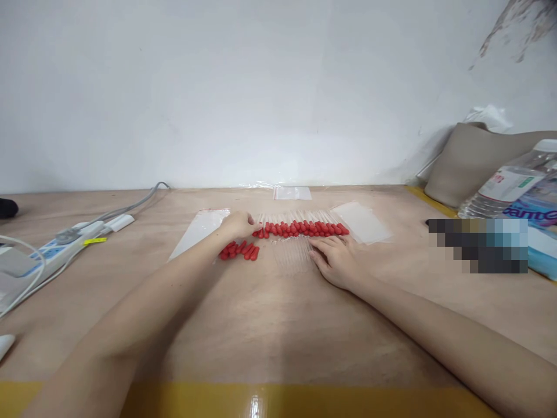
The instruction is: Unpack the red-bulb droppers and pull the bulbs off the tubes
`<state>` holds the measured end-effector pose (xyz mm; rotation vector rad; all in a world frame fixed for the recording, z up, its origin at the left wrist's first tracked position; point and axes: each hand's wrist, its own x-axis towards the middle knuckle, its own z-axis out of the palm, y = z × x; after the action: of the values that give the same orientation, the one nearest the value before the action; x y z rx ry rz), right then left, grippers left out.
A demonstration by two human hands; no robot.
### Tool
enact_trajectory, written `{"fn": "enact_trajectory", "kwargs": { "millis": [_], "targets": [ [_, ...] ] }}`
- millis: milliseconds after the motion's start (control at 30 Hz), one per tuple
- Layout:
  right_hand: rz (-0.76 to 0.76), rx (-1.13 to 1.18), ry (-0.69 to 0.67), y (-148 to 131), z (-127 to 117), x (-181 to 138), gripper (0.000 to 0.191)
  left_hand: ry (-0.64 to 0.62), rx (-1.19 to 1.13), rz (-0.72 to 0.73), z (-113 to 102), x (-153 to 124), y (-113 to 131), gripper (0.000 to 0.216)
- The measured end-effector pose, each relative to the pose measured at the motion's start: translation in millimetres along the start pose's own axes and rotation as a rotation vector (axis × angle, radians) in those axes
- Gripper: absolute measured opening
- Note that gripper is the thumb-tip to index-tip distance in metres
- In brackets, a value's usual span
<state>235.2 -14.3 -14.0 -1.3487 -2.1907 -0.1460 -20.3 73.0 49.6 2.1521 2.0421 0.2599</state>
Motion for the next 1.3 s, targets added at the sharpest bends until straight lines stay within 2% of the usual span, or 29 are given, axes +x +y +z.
{"fn": "enact_trajectory", "kwargs": {
  "millis": [133, 233, 333, 400, 500, 567, 700, 800, 1033, 1100, 1200, 1300],
  "targets": [
    [0.013, 0.018, 0.040, 1, 2, 0, 0.029, 0.054, -0.006, -0.005, -3, -7, -4, 0.031],
    [0.050, 0.049, 0.079, 4, 4, 1, 0.031, 0.207, -0.022, 0.039, -6, -25, -7, 0.032],
    [0.071, 0.094, 0.162, 5, 5, 2, 0.040, 0.360, -0.090, 0.243, -1, -51, -11, 0.028],
    [0.051, 0.118, 0.240, 4, 3, 2, 0.049, 0.396, -0.120, 0.417, 9, -68, -11, 0.024],
    [-0.025, 0.115, 0.307, 0, -2, 2, 0.059, 0.487, -0.138, 0.612, 30, -87, -9, 0.020],
    [-0.100, 0.080, 0.302, -3, -5, 0, 0.056, 0.538, -0.170, 0.698, 42, -93, -7, 0.017],
    [-0.248, 0.022, 0.232, -7, -8, -1, 0.038, 0.572, -0.195, 0.778, 54, -94, -3, 0.013],
    [-0.295, 0.011, 0.198, -9, -7, -1, 0.030, 0.598, -0.184, 0.807, 56, -93, -3, 0.011],
    [-0.340, -0.035, 0.128, -20, -9, 2, 0.024, 0.616, -0.128, 0.867, 56, -93, 1, 0.008],
    [-0.342, -0.032, 0.126, -23, -8, 3, 0.023, 0.625, -0.107, 0.865, 54, -94, 5, 0.014],
    [-0.352, -0.004, 0.123, -24, -6, 4, 0.024, 0.597, -0.048, 0.889, 51, -95, 11, 0.023],
    [-0.379, 0.023, 0.122, -24, -4, 4, 0.026, 0.553, 0.000, 0.932, 49, -94, 16, 0.015]
  ]
}}
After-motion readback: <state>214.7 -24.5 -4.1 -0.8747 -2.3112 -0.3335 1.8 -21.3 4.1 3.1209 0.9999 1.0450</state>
